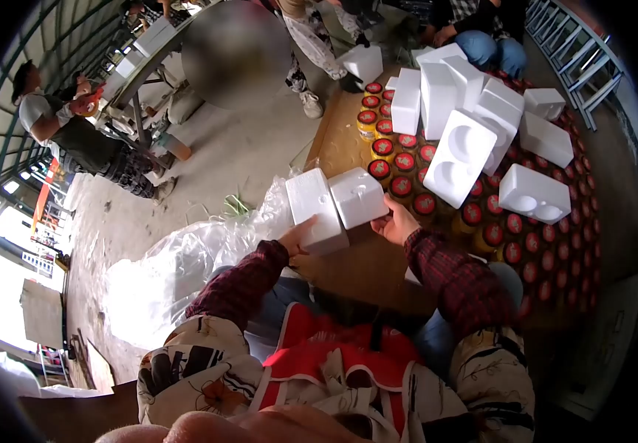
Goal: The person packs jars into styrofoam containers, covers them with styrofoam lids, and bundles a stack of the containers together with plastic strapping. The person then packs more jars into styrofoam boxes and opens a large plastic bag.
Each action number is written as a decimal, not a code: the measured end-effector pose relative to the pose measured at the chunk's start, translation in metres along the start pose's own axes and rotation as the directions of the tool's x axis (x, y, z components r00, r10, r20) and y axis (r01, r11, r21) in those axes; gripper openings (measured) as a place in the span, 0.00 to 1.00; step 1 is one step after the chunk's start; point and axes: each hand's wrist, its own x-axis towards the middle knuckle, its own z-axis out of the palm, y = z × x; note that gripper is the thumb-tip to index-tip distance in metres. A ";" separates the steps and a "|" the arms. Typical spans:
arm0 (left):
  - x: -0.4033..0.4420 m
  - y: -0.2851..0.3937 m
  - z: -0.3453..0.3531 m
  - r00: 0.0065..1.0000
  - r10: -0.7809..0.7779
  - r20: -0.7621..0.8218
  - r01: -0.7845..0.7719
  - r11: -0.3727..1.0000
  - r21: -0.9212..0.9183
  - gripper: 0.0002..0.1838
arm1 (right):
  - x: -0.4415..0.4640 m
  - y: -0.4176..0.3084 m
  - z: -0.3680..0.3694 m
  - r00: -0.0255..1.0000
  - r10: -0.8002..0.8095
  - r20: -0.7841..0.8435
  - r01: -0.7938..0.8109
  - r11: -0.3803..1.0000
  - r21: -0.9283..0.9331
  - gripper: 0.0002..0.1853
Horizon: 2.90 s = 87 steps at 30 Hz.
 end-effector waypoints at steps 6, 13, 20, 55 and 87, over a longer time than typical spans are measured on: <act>0.011 -0.008 -0.014 0.973 -0.131 0.189 0.164 0.971 -0.174 0.30 | 0.014 0.000 0.003 0.998 -0.053 0.037 0.043 0.972 0.233 0.16; 0.031 -0.016 -0.021 0.986 -0.074 0.151 0.106 0.972 -0.210 0.29 | -0.016 -0.002 0.025 0.995 -0.034 -0.089 0.055 0.968 0.244 0.17; 0.052 0.010 -0.056 0.996 -0.066 -0.064 0.063 0.997 -0.039 0.32 | -0.005 0.011 0.014 0.992 -0.118 0.036 0.113 0.988 0.103 0.18; 0.089 0.107 0.108 0.437 0.873 0.219 -0.701 0.178 0.691 0.24 | -0.114 0.055 -0.040 0.604 -0.040 0.796 0.469 -0.790 -0.396 0.07; -0.061 0.131 0.093 0.634 0.502 0.588 -0.664 -0.035 0.747 0.36 | -0.038 -0.002 -0.059 0.609 -0.415 0.676 0.271 -0.692 -0.669 0.08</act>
